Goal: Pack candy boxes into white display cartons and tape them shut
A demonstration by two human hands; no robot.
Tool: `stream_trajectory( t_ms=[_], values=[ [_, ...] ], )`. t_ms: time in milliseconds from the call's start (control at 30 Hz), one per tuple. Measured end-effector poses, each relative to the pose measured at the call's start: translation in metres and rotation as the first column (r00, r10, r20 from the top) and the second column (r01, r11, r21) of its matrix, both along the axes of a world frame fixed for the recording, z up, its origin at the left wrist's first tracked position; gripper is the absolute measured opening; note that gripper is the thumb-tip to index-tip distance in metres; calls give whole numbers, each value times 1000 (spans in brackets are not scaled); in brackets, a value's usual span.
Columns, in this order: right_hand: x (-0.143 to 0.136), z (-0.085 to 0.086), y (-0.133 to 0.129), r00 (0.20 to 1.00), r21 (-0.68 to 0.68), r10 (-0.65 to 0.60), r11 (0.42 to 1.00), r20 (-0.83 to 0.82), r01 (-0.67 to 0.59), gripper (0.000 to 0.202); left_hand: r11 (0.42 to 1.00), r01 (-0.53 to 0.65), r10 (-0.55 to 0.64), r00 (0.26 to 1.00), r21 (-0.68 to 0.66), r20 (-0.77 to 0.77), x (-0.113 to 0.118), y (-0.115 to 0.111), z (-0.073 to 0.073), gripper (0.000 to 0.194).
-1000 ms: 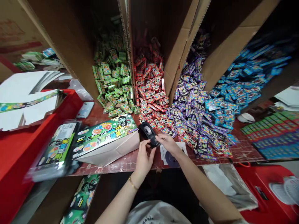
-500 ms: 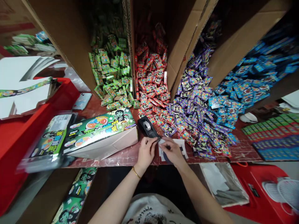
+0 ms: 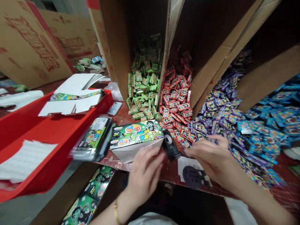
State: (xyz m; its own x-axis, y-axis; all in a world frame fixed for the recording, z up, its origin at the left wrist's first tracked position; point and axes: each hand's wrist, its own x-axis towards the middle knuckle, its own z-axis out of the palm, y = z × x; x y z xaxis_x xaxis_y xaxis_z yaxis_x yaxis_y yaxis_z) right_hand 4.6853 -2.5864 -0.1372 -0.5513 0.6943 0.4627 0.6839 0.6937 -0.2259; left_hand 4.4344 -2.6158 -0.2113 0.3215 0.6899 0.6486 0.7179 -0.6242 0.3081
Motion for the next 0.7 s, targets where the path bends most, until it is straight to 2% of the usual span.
stream_trajectory(
  t_ms=[67,100,167,233,333,533,700],
  values=[
    [-32,28,28,988,49,134,989,78,-138,39,987,-154,159,975,46,-155,-31,3,28,48],
    [-49,38,42,972,37,206,977,112,-211,44,980,-191,199,956,56,-216,-43,6,36,49],
    [-82,51,68,928,-36,337,941,159,-336,48,981,-187,196,942,57,-272,-57,12,42,48],
    [-108,57,89,892,-118,413,910,183,-397,47,986,-160,164,956,38,-241,-61,16,40,44],
    [-130,58,105,858,-194,475,876,193,-441,38,982,-190,191,972,23,-140,-59,18,36,34],
    [-140,58,112,826,-240,529,842,197,-482,29,951,-309,310,950,32,-35,-59,22,41,12],
    [-146,43,116,814,-278,542,831,208,-482,28,950,-310,311,950,30,-21,-60,24,40,9]
  ],
)
